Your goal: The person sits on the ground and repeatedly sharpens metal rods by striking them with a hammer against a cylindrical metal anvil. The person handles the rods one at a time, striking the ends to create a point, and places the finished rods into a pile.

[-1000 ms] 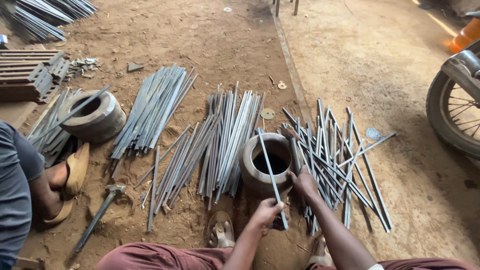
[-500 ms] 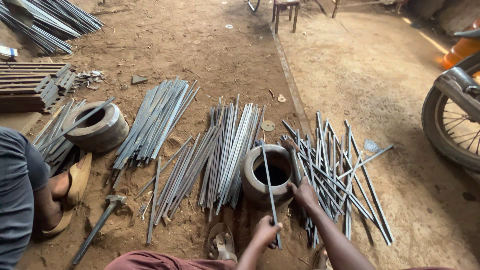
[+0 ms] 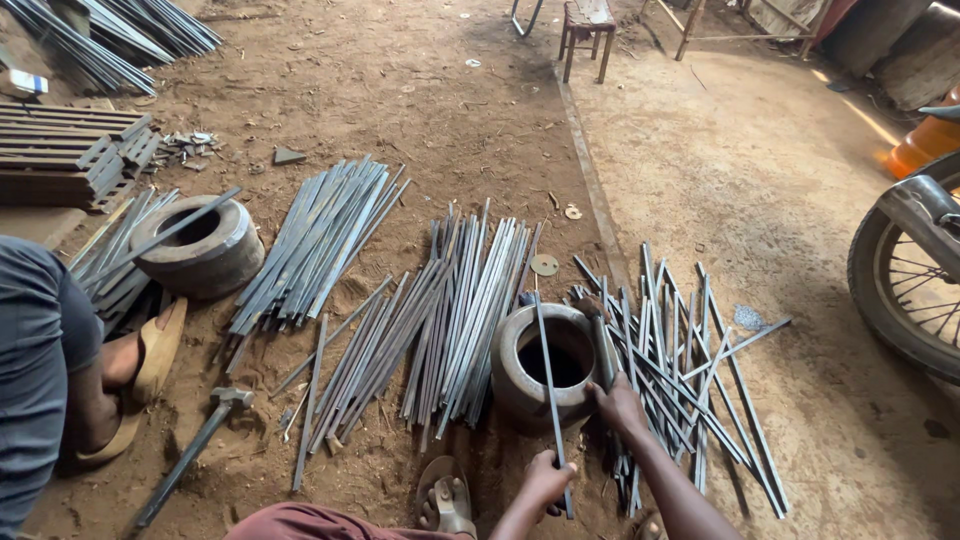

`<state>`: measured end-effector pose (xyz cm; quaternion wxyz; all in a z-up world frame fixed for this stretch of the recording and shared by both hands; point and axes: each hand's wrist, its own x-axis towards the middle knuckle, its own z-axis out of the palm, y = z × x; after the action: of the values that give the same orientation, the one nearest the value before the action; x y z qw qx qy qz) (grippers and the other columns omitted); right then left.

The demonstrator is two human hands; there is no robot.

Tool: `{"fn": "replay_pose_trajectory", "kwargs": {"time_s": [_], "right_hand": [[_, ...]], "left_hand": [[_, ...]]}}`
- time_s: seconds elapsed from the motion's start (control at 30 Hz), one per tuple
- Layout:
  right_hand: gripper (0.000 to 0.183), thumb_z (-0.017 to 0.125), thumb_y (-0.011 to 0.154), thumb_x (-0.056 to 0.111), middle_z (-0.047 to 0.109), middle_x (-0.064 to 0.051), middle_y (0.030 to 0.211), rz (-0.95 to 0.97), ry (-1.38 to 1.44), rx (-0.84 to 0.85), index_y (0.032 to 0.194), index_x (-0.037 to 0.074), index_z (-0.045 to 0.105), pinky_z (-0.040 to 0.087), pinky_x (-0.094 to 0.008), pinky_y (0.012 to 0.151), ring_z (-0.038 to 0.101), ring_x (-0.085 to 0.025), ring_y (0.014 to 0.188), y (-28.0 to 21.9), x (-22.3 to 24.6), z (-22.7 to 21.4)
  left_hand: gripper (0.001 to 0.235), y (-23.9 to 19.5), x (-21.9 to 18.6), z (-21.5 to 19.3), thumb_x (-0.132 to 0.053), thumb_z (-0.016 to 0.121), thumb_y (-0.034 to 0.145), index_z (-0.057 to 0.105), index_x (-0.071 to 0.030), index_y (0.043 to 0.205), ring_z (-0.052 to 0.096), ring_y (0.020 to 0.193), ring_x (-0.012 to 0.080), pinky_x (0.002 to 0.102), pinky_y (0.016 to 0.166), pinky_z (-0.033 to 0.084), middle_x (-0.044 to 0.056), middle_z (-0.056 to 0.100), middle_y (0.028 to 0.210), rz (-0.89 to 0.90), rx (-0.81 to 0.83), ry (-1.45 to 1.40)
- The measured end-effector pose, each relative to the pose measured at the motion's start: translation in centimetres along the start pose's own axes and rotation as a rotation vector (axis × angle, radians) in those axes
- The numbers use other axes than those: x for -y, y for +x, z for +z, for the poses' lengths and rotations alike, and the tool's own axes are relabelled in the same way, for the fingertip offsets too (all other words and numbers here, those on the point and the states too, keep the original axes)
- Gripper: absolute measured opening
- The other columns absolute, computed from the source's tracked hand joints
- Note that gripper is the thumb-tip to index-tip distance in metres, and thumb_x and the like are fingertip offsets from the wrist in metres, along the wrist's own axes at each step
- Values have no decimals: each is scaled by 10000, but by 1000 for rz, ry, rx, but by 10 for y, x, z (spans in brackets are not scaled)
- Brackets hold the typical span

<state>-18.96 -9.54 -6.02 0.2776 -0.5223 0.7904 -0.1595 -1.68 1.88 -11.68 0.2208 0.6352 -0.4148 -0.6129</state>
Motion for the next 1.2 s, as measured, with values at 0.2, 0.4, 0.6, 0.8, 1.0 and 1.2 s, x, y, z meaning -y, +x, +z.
{"fn": "replay_pose_trajectory", "kwargs": {"time_s": [0.2, 0.4, 0.6, 0.8, 1.0, 1.2], "right_hand": [[663, 673, 915, 545, 730, -296, 1089, -14, -7, -15, 1301, 29, 513, 573, -522, 890, 729, -441, 1027, 9, -10, 7], [680, 683, 898, 577, 730, -297, 1078, -24, -37, -34, 1270, 31, 520, 565, -532, 897, 709, -456, 1044, 16, -17, 16], [657, 703, 884, 560, 729, -304, 1063, -27, 19, -38, 1238, 36, 524, 560, -526, 908, 708, -462, 1037, 15, -16, 17], [617, 662, 915, 546, 759, -292, 1051, 42, 69, 43, 1237, 38, 523, 577, -533, 895, 746, -443, 1012, 8, -9, 10], [631, 695, 902, 564, 719, -300, 1084, 1, -32, -58, 1221, 41, 539, 555, -543, 900, 693, -469, 1043, 10, -9, 13], [650, 679, 895, 571, 737, -303, 1034, 64, 6, -16, 1220, 27, 537, 587, -529, 847, 749, -445, 966, 16, -16, 13]], "left_hand": [[338, 6, 6, 4, -291, 760, 898, 696, -31, 1105, 716, 691, 179, 338, 479, 547, 105, 750, 911, 51, -21, 19], [312, 16, 16, 4, -280, 736, 905, 666, -61, 1115, 752, 785, 157, 376, 645, 598, 84, 764, 959, 33, -16, -9], [297, 22, 21, 5, -282, 768, 894, 686, -34, 1035, 759, 751, 178, 345, 629, 584, 89, 758, 857, 82, -35, 15], [310, 24, 21, 4, -297, 756, 917, 666, -30, 1046, 752, 707, 170, 334, 595, 583, 90, 746, 862, 41, -28, 7], [307, 32, 21, 11, -246, 706, 960, 609, -12, 1133, 713, 646, 193, 349, 539, 571, 90, 688, 837, -10, 64, -144], [464, 39, 22, 30, -193, 693, 958, 488, 17, 1316, 706, 783, 244, 375, 631, 589, 137, 668, 978, 20, 233, -240]]}}
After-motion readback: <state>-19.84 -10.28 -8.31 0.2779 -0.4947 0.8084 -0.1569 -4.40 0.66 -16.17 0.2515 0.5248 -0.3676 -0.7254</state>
